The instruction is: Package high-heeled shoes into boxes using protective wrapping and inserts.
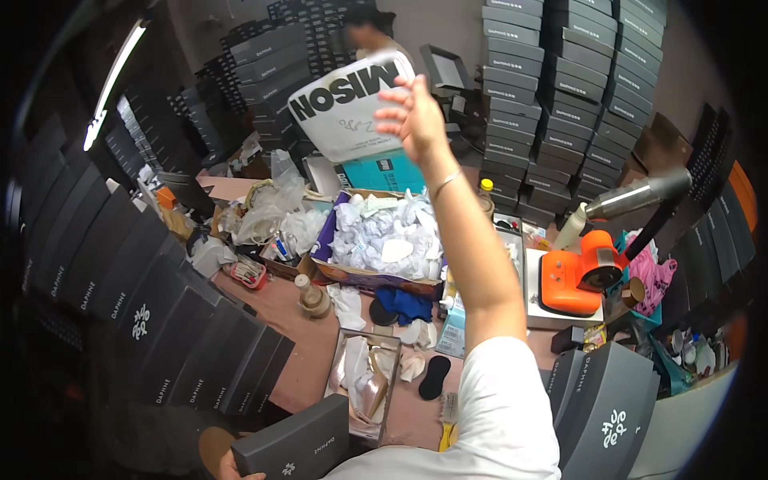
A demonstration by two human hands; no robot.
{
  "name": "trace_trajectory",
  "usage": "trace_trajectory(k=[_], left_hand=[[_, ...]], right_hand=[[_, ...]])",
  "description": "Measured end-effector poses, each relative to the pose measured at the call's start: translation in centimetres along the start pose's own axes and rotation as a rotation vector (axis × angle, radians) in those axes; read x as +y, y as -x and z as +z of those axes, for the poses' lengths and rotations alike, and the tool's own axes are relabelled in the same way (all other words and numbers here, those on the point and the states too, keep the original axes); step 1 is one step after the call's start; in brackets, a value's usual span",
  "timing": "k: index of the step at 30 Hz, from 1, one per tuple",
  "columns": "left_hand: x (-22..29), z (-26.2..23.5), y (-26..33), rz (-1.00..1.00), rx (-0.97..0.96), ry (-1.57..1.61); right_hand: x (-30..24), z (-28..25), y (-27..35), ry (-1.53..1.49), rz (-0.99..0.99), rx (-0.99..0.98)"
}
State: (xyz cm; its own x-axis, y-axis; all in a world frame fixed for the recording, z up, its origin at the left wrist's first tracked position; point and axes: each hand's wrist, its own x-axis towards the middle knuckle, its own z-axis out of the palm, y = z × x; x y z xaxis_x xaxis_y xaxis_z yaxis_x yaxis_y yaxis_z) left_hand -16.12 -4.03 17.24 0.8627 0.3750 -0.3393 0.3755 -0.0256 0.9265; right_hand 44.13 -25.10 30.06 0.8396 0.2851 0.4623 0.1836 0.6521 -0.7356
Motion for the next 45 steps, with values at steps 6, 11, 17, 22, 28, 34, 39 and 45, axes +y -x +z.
trace_trajectory(k=[6,11,17,22,28,34,39,45], left_hand=[[-0.4,-8.1,3.1,-0.119,0.010,-0.022],[0.9,-5.2,1.2,0.352,0.310,0.038],[-2.2,-3.1,-0.8,0.612,0.158,-0.207],[-4.9,-0.6,-4.2,0.783,-0.102,-0.552],[-11.9,0.4,-8.7,0.830,-0.241,-0.691],[-15.5,1.8,-11.3,0.845,-0.326,-0.870],[-19.6,2.4,-13.9,0.737,-0.271,-1.031],[-22.6,3.7,-19.9,0.451,-0.322,-1.270]], right_hand=[[9.8,0.8,25.3,0.117,0.577,-0.329],[14.6,2.1,43.5,0.107,0.817,0.110],[12.2,4.2,58.0,0.351,1.149,-0.220],[12.0,4.7,58.9,0.574,0.937,0.059],[15.2,7.0,57.1,1.302,0.453,-0.424],[20.3,3.4,58.7,1.654,0.270,-0.739],[15.5,1.0,60.4,1.479,0.423,-0.817],[13.2,-0.4,52.8,1.265,0.430,-0.159]])
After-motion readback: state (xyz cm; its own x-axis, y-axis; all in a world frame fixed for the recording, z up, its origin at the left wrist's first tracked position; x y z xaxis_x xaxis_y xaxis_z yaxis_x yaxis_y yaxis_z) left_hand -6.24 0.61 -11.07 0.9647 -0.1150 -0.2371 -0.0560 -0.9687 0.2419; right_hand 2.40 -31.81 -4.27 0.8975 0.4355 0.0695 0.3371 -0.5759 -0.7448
